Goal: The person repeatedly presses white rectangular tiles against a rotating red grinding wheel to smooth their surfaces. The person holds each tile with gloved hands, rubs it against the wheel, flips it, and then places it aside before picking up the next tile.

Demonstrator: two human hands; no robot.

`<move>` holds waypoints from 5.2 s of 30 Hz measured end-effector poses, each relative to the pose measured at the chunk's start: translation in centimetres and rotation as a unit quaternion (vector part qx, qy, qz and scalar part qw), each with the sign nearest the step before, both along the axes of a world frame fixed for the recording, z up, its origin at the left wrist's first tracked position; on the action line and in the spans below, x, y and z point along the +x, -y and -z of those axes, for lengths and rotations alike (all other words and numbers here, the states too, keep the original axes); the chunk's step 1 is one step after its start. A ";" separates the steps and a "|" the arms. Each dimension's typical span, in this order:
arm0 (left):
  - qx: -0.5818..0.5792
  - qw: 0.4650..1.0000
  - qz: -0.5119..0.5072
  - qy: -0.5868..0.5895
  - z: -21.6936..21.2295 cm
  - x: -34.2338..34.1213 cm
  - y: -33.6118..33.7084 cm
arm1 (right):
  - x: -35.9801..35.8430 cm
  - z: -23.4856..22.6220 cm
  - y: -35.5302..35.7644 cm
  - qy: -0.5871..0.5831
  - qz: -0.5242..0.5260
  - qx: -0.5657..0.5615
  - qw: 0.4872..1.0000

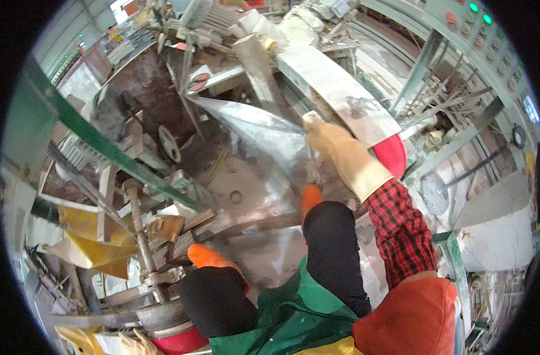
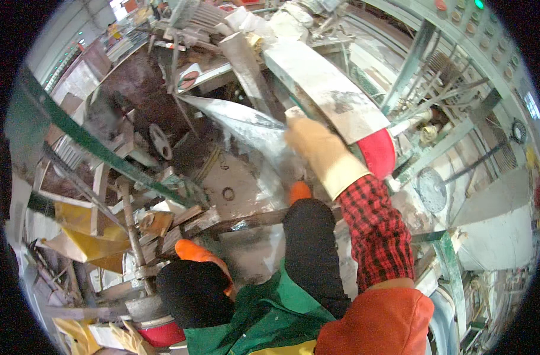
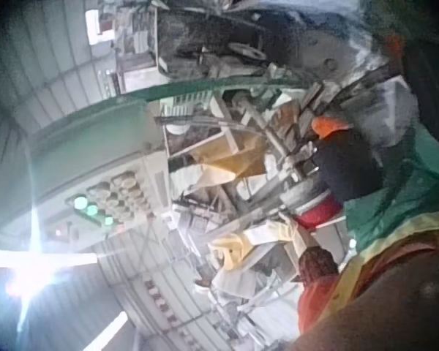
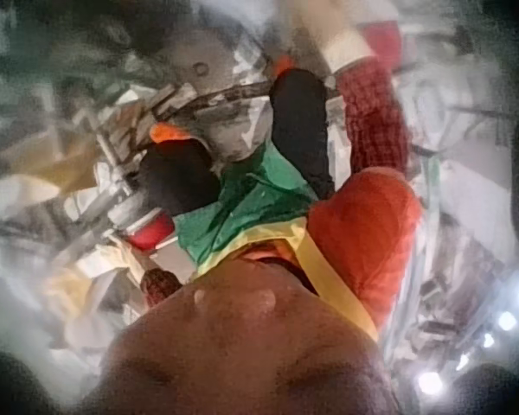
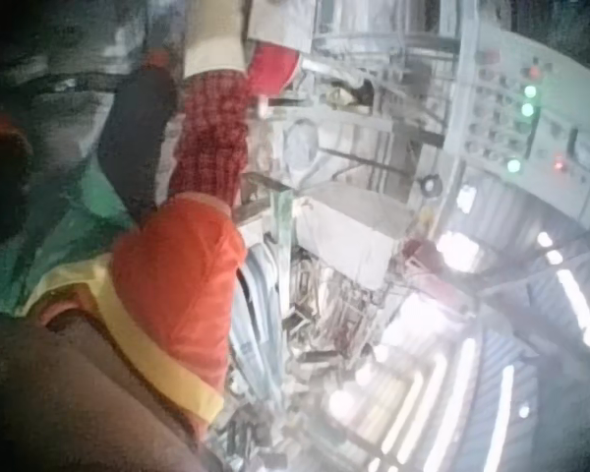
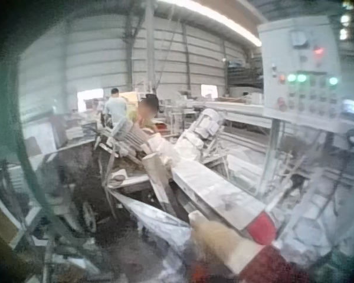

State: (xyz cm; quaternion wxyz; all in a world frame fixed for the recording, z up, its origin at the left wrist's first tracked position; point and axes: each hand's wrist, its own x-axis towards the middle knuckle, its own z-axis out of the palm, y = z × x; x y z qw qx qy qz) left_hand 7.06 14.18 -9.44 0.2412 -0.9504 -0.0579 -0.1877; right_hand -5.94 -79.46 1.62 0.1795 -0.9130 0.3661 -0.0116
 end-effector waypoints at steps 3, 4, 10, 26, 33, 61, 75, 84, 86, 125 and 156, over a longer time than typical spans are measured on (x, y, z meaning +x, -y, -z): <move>-0.132 0.991 0.028 -0.014 -4.0 0.1 7.4 | 3.0 -1.8 -7.9 -0.030 -0.101 0.047 0.993; -0.125 0.992 0.017 -0.004 -4.8 0.2 5.7 | 5.2 -2.9 -11.0 -0.042 -0.130 0.105 0.985; -0.410 0.881 -0.235 0.014 -7.0 2.8 4.8 | 4.6 4.0 -15.6 0.011 -0.261 0.109 0.959; -0.208 0.955 -0.172 0.120 -5.8 -0.1 6.5 | 9.4 7.4 -18.0 -0.288 -0.292 0.148 0.900; -0.202 0.958 -0.150 0.135 -5.4 0.8 7.6 | 8.9 14.7 -13.0 -0.264 -0.299 0.160 0.903; -0.192 0.965 -0.119 0.136 -5.5 -1.1 8.8 | 9.1 15.9 -13.1 -0.258 -0.333 0.135 0.897; -0.213 0.963 -0.119 0.116 -5.9 -1.8 10.3 | 8.7 11.1 -15.3 -0.240 -0.348 0.111 0.899; -0.220 0.961 -0.129 0.103 -5.8 -2.2 10.5 | 9.0 10.4 -16.1 -0.253 -0.350 0.106 0.896; -0.217 0.961 -0.133 0.103 -5.7 -2.3 10.6 | 9.0 10.2 -16.1 -0.255 -0.352 0.104 0.895; -0.253 0.955 -0.138 0.064 -7.6 -4.3 15.5 | 9.0 9.6 -16.4 -0.259 -0.350 0.101 0.894; -0.262 0.956 -0.101 0.086 -8.1 -5.8 18.0 | 9.0 8.0 -17.6 -0.253 -0.367 0.079 0.892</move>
